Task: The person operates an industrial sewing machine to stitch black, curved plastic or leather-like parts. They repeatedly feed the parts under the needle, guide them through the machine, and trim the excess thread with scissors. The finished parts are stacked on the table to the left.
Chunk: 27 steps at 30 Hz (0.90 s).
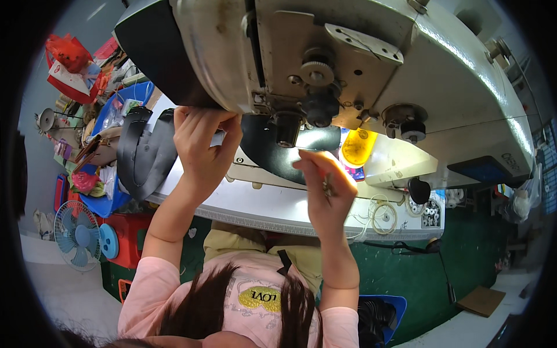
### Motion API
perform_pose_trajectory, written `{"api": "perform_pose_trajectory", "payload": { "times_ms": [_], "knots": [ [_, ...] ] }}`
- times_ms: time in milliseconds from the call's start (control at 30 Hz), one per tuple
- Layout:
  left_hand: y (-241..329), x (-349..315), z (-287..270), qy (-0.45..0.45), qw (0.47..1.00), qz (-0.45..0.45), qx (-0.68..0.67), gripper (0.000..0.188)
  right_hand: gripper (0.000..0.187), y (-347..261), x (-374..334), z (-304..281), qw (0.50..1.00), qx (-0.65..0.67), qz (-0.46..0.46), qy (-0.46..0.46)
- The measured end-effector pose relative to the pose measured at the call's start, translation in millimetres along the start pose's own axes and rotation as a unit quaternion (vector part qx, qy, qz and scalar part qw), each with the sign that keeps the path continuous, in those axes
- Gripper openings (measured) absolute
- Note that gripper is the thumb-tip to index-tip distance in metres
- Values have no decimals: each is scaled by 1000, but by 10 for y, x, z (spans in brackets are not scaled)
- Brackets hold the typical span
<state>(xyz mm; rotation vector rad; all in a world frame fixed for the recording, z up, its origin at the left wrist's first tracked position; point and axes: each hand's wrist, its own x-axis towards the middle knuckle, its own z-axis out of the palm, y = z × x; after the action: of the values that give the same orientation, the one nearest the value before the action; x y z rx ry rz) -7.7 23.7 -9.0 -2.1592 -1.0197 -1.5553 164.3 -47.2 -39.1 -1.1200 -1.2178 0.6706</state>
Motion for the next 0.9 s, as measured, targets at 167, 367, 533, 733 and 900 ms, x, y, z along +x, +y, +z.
{"api": "perform_pose_trajectory", "payload": {
  "times_ms": [167, 367, 533, 733, 900],
  "knots": [
    [60, -8, 36, 3, 1000, 1, -3, 15, 13, 163, 120, 446, 978, 206, 41, 5],
    [67, -11, 43, 5, 1000, -13, -27, 15, 19, 280, 161, 623, 948, 304, 88, 30],
    [62, -24, 67, 2, 1000, -18, -3, 14, 19, 365, 154, 640, 950, 301, 72, 39],
    [80, -36, 102, 3, 1000, -22, 22, 11, 6, 338, 198, 756, 958, 273, 41, 74],
    [74, -50, 149, 30, 999, -7, 37, 11, 13, 373, 227, 967, 978, 145, -71, 135]
  ]
}}
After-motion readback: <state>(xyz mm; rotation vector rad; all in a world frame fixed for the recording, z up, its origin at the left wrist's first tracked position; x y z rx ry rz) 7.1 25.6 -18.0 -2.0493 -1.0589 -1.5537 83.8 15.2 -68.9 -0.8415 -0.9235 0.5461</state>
